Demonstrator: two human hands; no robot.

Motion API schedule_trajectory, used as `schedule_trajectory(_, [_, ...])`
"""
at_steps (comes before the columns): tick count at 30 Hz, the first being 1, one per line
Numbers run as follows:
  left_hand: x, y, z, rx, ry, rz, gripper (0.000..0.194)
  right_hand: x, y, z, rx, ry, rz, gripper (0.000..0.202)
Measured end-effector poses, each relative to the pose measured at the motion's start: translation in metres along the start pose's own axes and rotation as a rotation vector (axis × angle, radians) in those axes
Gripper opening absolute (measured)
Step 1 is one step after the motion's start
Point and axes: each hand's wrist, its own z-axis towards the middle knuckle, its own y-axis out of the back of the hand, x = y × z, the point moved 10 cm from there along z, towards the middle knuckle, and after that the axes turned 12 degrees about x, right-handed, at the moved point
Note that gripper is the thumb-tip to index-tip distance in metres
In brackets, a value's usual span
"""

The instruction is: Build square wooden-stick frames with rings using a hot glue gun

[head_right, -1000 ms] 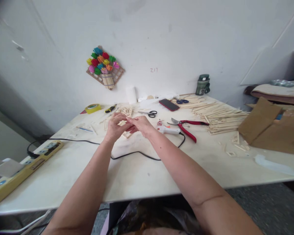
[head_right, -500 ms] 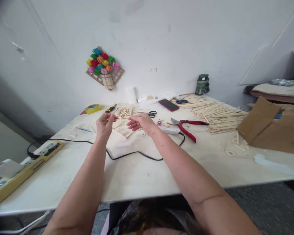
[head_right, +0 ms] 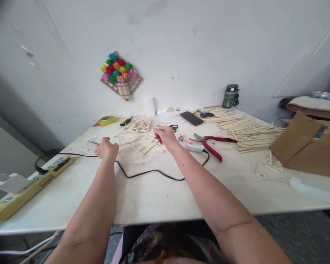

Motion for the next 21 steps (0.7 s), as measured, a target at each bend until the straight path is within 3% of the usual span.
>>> schedule_trajectory(3, [0.002,-0.006,0.004,0.032,-0.002,-0.004,0.036,-0.001,-0.001,-0.001,0.008,-0.008,-0.026,0.025])
schedule_trajectory(6, [-0.008,0.002,0.001,-0.048,-0.095,0.001,0.042,-0.003,-0.002,-0.001,0.02,-0.026,-0.044,0.022])
schedule_trajectory(9, [-0.022,0.003,-0.004,-0.046,-0.186,-0.023,0.023,-0.004,-0.003,0.0,0.024,-0.028,-0.064,0.018])
schedule_trajectory(11, [-0.03,0.005,-0.008,-0.048,-0.201,-0.043,0.025,-0.005,-0.002,0.0,0.015,-0.029,-0.072,0.013])
schedule_trajectory(14, [-0.037,-0.001,-0.011,0.006,-0.198,-0.195,0.031,-0.008,-0.003,0.0,0.008,-0.038,-0.075,0.007])
schedule_trajectory(16, [-0.043,-0.008,-0.014,0.055,-0.217,-0.325,0.022,-0.009,-0.007,0.0,0.02,-0.041,-0.081,0.005])
schedule_trajectory(18, [-0.058,-0.01,-0.021,0.071,-0.352,-0.499,0.016,-0.01,-0.01,0.0,0.035,-0.037,-0.108,0.008])
schedule_trajectory(21, [-0.089,-0.007,-0.039,0.139,-0.654,-0.748,0.048,-0.002,-0.013,0.0,0.042,0.024,-0.229,0.019])
